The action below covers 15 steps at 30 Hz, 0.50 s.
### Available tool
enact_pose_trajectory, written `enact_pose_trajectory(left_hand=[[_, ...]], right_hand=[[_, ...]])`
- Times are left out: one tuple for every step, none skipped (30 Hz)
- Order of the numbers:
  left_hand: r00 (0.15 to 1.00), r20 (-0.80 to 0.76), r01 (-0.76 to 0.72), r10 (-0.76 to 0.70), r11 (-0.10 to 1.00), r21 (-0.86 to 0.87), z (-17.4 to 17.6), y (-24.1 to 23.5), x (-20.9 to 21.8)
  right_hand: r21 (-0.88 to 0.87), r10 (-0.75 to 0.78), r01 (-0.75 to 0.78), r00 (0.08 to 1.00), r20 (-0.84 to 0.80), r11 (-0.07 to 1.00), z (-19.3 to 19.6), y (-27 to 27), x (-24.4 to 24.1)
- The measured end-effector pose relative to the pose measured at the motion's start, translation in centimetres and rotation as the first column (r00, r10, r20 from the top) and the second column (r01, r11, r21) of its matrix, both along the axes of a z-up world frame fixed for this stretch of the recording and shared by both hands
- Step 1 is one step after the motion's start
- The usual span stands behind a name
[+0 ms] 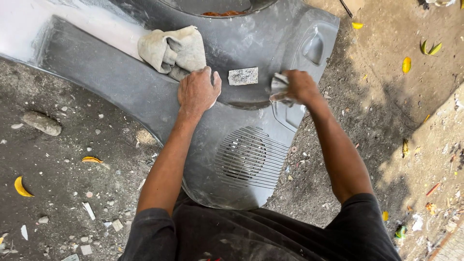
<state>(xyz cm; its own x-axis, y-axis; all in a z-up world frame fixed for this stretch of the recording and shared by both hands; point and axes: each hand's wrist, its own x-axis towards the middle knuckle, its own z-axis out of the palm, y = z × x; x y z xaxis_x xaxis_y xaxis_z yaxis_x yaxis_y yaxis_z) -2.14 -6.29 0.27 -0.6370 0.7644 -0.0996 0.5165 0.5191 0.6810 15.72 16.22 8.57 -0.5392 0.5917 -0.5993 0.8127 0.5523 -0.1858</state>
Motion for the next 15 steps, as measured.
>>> enact_pose_trajectory(left_hand=[[1.0,0.004,-0.009,0.009,1.0,-0.001,-0.1,0.0,0.0],[0.999,-0.042,-0.015,0.016,1.0,0.019,-0.2,-0.1,0.0],[0.995,-0.092,-0.019,0.022,0.999,0.039,-0.2,-0.1,-0.2],[0.995,-0.093,-0.027,0.03,0.999,0.038,0.0,-0.1,-0.4],[0.998,-0.062,-0.009,0.008,1.0,-0.003,0.0,-0.3,0.0],[0.999,-0.03,0.011,-0.012,0.999,-0.045,0.2,-0.5,0.5],[0.999,-0.036,0.015,-0.017,0.999,-0.036,0.3,-0.4,0.3],[0.998,-0.057,-0.004,0.004,1.0,0.007,0.5,-0.2,0.1],[0.997,-0.074,-0.031,0.035,0.998,0.05,0.6,-0.1,0.0],[0.996,-0.078,-0.035,0.039,0.998,0.059,0.8,0.2,-0.2],[0.999,-0.042,-0.012,0.012,1.0,0.006,0.8,0.0,0.0],[1.0,-0.004,0.013,-0.013,0.999,-0.046,0.9,-0.2,0.2],[1.0,-0.005,0.024,-0.024,0.999,-0.044,1.2,-0.3,0.3],[1.0,-0.004,0.011,-0.011,0.998,-0.056,1.7,-0.3,0.4],[1.0,-0.008,-0.009,0.008,0.998,-0.064,2.3,0.1,0.2]], right_hand=[[-0.001,0.009,-0.009,1.0,0.004,1.0,-0.4,-0.5,0.1],[-0.028,-0.039,0.039,0.999,0.008,0.999,-0.8,-0.9,0.2],[-0.056,-0.089,0.089,0.996,0.009,0.994,-1.2,-1.5,0.2],[-0.057,-0.081,0.081,0.997,0.008,0.995,-1.2,-1.7,-0.1],[-0.028,-0.069,0.068,0.997,-0.035,0.997,-1.2,-2.4,0.6],[0.001,-0.055,0.055,0.996,-0.077,0.998,-1.2,-3.0,1.4],[0.01,-0.059,0.06,0.995,-0.084,0.998,-1.5,-1.3,2.8],[0.117,-0.026,0.041,0.991,-0.132,0.992,-1.7,0.5,4.1],[0.224,0.021,0.019,0.985,-0.174,0.974,-1.9,2.4,5.4],[0.232,0.026,0.016,0.984,-0.177,0.972,-0.6,2.7,5.5],[0.206,-0.062,0.121,0.96,-0.273,0.971,0.4,2.2,6.2],[0.17,-0.149,0.223,0.919,-0.364,0.96,1.3,1.7,7.0],[0.172,-0.159,0.234,0.917,-0.365,0.957,0.8,0.2,7.3],[0.023,-0.301,0.34,0.861,-0.411,0.94,0.2,-1.2,7.7],[-0.129,-0.434,0.424,0.786,-0.441,0.897,-0.1,-2.1,7.8]])
